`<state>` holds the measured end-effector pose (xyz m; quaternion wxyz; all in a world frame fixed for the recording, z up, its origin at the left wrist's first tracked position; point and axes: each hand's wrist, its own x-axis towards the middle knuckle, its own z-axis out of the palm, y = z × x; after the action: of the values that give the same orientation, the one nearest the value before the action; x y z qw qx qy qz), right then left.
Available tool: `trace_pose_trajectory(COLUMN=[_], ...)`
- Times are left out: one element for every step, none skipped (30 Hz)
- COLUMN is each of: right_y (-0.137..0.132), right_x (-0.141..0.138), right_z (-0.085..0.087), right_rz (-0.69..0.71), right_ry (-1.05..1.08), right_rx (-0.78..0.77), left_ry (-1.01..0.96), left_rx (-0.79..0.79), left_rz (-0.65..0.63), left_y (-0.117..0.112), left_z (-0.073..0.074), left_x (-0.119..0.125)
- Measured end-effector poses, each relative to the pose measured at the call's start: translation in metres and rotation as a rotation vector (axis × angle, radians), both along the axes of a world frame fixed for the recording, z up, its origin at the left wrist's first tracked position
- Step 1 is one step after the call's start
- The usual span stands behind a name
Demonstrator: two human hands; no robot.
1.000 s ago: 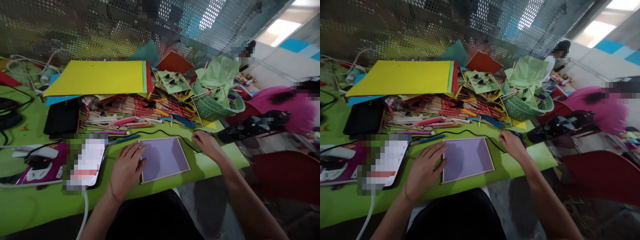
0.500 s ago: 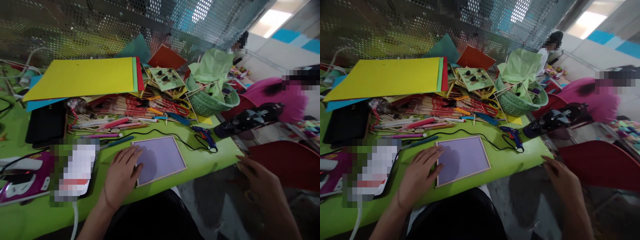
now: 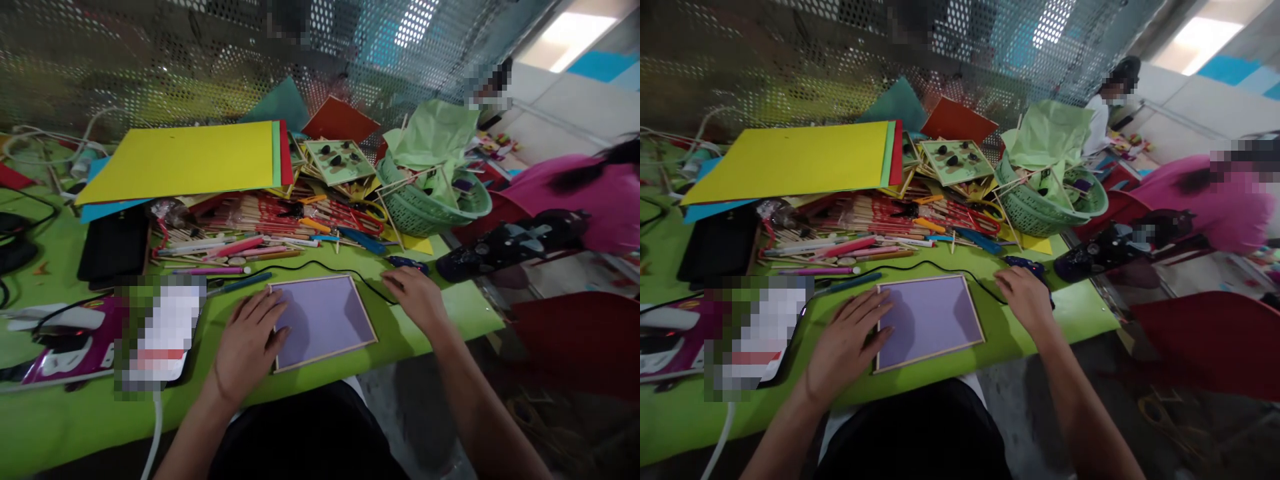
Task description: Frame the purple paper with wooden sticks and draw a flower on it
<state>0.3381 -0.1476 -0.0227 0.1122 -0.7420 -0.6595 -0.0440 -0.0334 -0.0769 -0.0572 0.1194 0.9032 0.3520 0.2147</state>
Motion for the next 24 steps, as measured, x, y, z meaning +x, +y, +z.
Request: trace_pose_trajectory(right_y=[0.008,0.015,0.020,0.023,0.025,0.026,0.025,0.024,0.022,0.021,0.019,0.018,0.018,0.020,0.022,0.027,0.033,0.040,0.049,0.060,0.072,0.084,0.097,0.109], right_x=[-0.001,-0.002,-0.002,-0.002,-0.002,-0.001,0.001,0.004,0.008,0.011,0.015,0.017,0.018,0.016,0.011,0.004,-0.006,-0.018,-0.031,-0.045,-0.059,-0.073,-0.085,-0.097], right_z=[-0.003,-0.006,-0.008,-0.010,-0.011,-0.012,-0.013,-0.013,-0.013,-0.012,-0.011,-0.008,-0.004,0.002,0.008,0.014,0.021,0.026,0.031,0.034,0.035,0.035,0.032,0.029], right_rz=[0.010,0.017,0.024,0.030,0.037,0.044,0.050,0.052,0.042,0.029,0.010,-0.019,-0.049,-0.078,-0.099,-0.095,-0.048,0.026,0.131,0.234,0.335,0.406,0.462,0.527], right_ry=[-0.063,-0.111,-0.141,-0.157,-0.163,-0.163,-0.165,-0.163,-0.146,-0.116,-0.070,-0.010,0.043,0.090,0.129,0.166,0.197,0.221,0.232,0.229,0.216,0.200,0.188,0.177], right_rx=[-0.012,-0.023,-0.031,-0.033,-0.032,-0.029,-0.025,-0.026,-0.022,-0.022,-0.013,0.010,0.025,0.032,0.058,0.098,0.107,0.119,0.108,0.095,0.081,0.052,0.037,0.014], left_ry=[0.008,0.015,0.020,0.024,0.024,0.022,0.018,0.016,0.021,0.024,0.022,0.028,0.024,0.020,0.013,0.005,0.000,-0.003,-0.003,-0.002,0.001,0.004,0.006,0.009], left_rx=[-0.004,-0.010,-0.018,-0.029,-0.042,-0.059,-0.077,-0.102,-0.130,-0.156,-0.175,-0.194,-0.210,-0.219,-0.224,-0.225,-0.224,-0.220,-0.216,-0.211,-0.204,-0.196,-0.188,-0.179], left_rz=[-0.004,-0.008,-0.009,-0.007,-0.001,0.009,0.019,0.024,0.023,0.024,0.016,0.013,0.010,0.003,-0.002,-0.011,-0.020,-0.028,-0.034,-0.037,-0.037,-0.034,-0.031,-0.031], left_y=[0.000,-0.001,-0.001,-0.001,-0.002,-0.003,-0.004,-0.005,-0.005,-0.006,-0.007,-0.008,-0.009,-0.009,-0.010,-0.011,-0.011,-0.012,-0.013,-0.013,-0.014,-0.014,-0.015,-0.015], left_z=[0.000,0.000,0.000,0.001,0.002,0.003,0.005,0.006,0.008,0.010,0.012,0.013,0.013,0.013,0.013,0.012,0.010,0.009,0.008,0.008,0.008,0.008,0.009,0.009], left_x=[0.000,0.001,0.001,0.001,0.002,0.002,0.002,0.003,0.003,0.003,0.004,0.004,0.004,0.004,0.004,0.004,0.004,0.004,0.004,0.004,0.005,0.005,0.006,0.007])
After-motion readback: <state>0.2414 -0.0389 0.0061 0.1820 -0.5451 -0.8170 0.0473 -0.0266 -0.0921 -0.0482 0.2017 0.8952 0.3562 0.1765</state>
